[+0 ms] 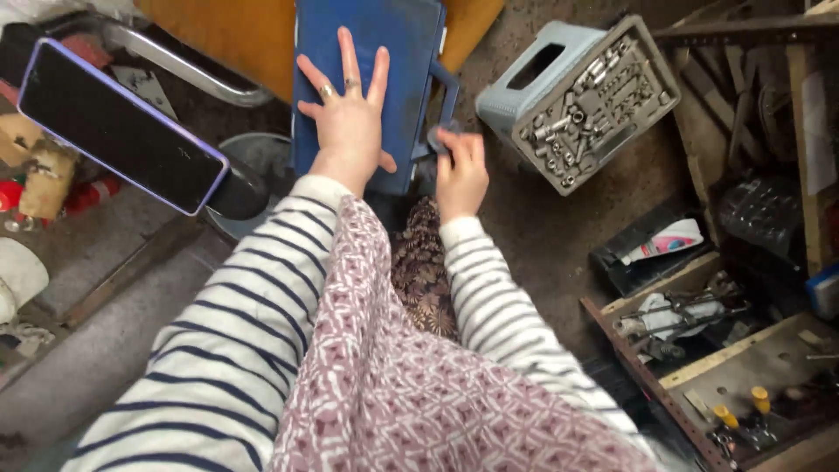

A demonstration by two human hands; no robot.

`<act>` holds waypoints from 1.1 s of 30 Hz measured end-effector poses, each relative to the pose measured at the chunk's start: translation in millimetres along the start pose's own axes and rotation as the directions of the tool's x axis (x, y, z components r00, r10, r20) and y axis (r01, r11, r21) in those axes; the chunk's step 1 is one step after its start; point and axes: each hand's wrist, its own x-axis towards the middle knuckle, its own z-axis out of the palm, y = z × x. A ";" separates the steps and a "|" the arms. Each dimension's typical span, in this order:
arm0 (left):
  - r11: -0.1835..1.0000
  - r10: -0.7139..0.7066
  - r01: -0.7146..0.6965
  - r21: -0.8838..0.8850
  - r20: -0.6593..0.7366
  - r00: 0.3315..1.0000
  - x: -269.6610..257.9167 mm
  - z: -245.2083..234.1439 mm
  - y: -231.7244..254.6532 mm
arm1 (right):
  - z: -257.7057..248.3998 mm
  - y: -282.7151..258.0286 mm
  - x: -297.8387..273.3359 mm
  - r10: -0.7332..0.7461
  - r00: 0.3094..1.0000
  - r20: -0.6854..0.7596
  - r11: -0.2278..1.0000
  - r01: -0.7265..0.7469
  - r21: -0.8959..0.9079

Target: Cleaning a blue tool case by rinsing a cloth in a bowl and wiping the case's surface.

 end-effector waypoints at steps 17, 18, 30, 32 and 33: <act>0.999 0.004 -0.003 -0.052 0.025 1.000 -1.1 -3.4 -2.5 | 8.5 -15.3 65.5 -0.047 0.988 -0.144 0.996 0.057 0.072; 0.999 0.005 -0.002 -0.053 0.052 0.999 -3.1 -10.2 -2.4 | 4.3 -20.6 65.6 -0.046 0.990 -0.135 0.993 0.060 0.104; 0.999 0.011 -0.014 -0.044 -0.053 0.999 -5.8 0.5 2.3 | 8.3 -2.6 26.4 -0.009 0.994 -0.113 0.994 0.022 0.110; 0.999 0.014 -0.017 -0.039 -0.060 0.998 -5.2 1.8 4.1 | 2.3 -1.2 11.0 0.019 0.996 -0.085 0.997 -0.013 0.082; 0.999 0.018 -0.020 -0.033 -0.060 0.998 -6.2 3.7 3.5 | 0.5 -2.1 0.6 0.055 0.997 -0.052 0.997 -0.052 0.054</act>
